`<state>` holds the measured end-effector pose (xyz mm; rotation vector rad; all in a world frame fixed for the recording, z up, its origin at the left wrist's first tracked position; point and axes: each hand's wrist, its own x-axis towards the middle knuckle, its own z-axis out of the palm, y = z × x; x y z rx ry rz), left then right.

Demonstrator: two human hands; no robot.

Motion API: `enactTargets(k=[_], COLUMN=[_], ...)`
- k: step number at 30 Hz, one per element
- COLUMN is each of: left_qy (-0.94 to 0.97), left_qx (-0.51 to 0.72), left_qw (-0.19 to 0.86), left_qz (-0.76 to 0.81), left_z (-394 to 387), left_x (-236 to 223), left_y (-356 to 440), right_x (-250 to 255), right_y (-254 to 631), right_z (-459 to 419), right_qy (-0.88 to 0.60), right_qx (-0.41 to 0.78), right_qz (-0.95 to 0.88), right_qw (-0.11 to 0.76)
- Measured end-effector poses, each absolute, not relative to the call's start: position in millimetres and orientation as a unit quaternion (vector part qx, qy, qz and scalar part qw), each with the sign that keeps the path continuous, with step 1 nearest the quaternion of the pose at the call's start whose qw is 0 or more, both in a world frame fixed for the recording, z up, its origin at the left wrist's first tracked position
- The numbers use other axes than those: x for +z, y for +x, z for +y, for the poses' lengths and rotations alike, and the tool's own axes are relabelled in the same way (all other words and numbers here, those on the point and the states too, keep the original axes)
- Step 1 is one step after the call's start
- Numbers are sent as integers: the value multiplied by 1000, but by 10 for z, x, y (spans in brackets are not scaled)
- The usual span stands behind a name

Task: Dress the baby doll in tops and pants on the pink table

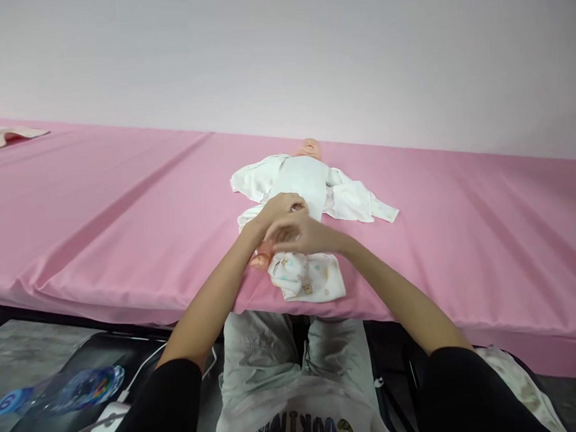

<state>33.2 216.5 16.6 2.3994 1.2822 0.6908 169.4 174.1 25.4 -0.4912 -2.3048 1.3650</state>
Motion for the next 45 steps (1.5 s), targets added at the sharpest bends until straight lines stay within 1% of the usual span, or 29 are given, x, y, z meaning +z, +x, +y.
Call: enactTargets(k=[2,4,7,10,13,15,17,19,23,26,29,32,37,41,45], left_qy=[850,847,822,749,632,589,581,587,599,621,651,643,608,577,594], left_qx=[208,205,275,391,488,513,518,509,475,426,374,372,410,429,356], left_qw=[153,142,175,280,373,404,419,433,485,531,540,530,524,543,590], left_qz=[460,470,467,455,473,476,468,457,425,388,380,409,434,435,415], left_z=[2199,2229,2251,2256,2255,2251,2243,2229,2183,2147,2128,2137,2190,2241,2229], left_x=[111,60,9,8,44,72,89,92,86,115,159,162,68,31,92], left_y=[296,251,219,228,240,234,218,197,164,144,122,94,65,73,36], right_x=[258,184,-10,-178,-248,-255,-248,-234,-194,-175,-167,-154,-126,-150,-192], right_y=[1796,1838,1812,1756,1718,1700,1687,1681,1684,1676,1668,1695,1784,1789,1766], right_z=[1885,2012,2145,2199,2191,2171,2154,2144,2141,2154,2175,2186,2171,2194,2231], right_qy=[-234,-292,-340,-361,-334,-302,-286,-290,-294,-300,-321,-324,-305,-289,-309], right_qx=[532,508,443,421,464,499,513,523,578,626,648,656,662,699,709], right_qz=[-763,-731,-708,-682,-691,-696,-688,-672,-632,-544,-480,-493,-574,-531,-479], right_qw=[283,349,433,477,443,420,426,437,425,472,497,472,374,381,415])
